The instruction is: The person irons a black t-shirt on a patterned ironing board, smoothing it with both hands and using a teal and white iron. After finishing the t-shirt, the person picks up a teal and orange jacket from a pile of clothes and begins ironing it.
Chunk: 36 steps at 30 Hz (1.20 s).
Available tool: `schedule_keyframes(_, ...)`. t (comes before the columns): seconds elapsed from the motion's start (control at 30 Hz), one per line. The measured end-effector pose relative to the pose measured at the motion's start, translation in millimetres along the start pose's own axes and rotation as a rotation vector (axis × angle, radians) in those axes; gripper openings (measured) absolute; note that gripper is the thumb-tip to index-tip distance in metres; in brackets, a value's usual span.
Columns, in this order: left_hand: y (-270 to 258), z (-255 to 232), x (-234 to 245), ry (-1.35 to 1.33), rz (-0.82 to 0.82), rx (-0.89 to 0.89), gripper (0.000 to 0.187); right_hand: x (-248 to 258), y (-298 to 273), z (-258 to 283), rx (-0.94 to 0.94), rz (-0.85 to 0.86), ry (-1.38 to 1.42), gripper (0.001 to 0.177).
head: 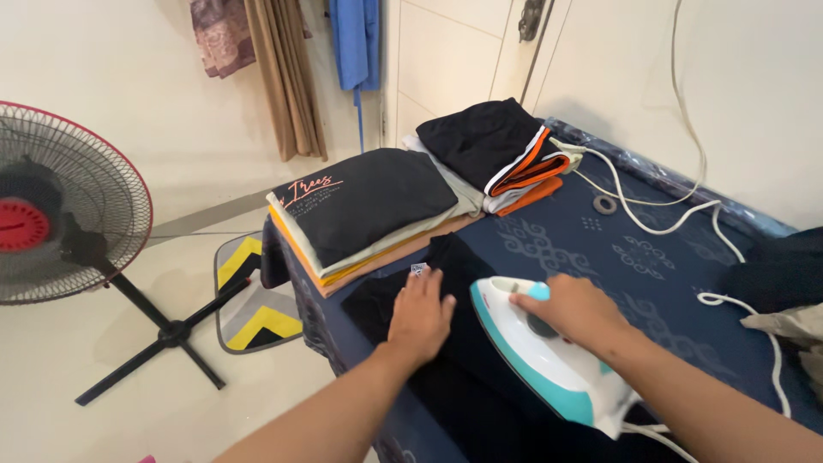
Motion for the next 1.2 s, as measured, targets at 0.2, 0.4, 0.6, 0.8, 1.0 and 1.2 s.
schedule_keyframes(0.2,-25,24,-29,0.203,0.203,0.018,0.08,6,56,37,-0.039,-0.071,0.049,0.066)
schedule_keyframes(0.4,-29,18,-27,0.206,0.25,0.015,0.073,1,116,42,0.011,-0.066,0.052,0.071)
schedule_keyframes(0.6,-31,17,-26,0.231,0.305,0.036,0.073,-14,113,28,0.033,0.04,0.039,0.08)
schedule_keyframes(0.8,-29,19,-30,0.268,0.328,0.05,0.073,-24,38,-15,-0.104,0.047,0.106,0.07)
schedule_keyframes(1.0,-28,21,-31,0.293,0.363,0.058,0.073,-26,-13,-128,-0.37,-0.007,0.091,0.077)
schedule_keyframes(1.2,-26,16,-31,0.287,0.415,0.199,0.072,-41,-33,-221,-0.41,0.065,0.118,0.08)
Point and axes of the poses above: each hand's wrist, its own y-axis towards the middle knuckle, its own x-axis out of the back of the hand, z = x × y, the point moved 10 cm from there along y, towards the middle knuckle, and after that the axes turned 5 degrees about z, right-handed, at the moved point
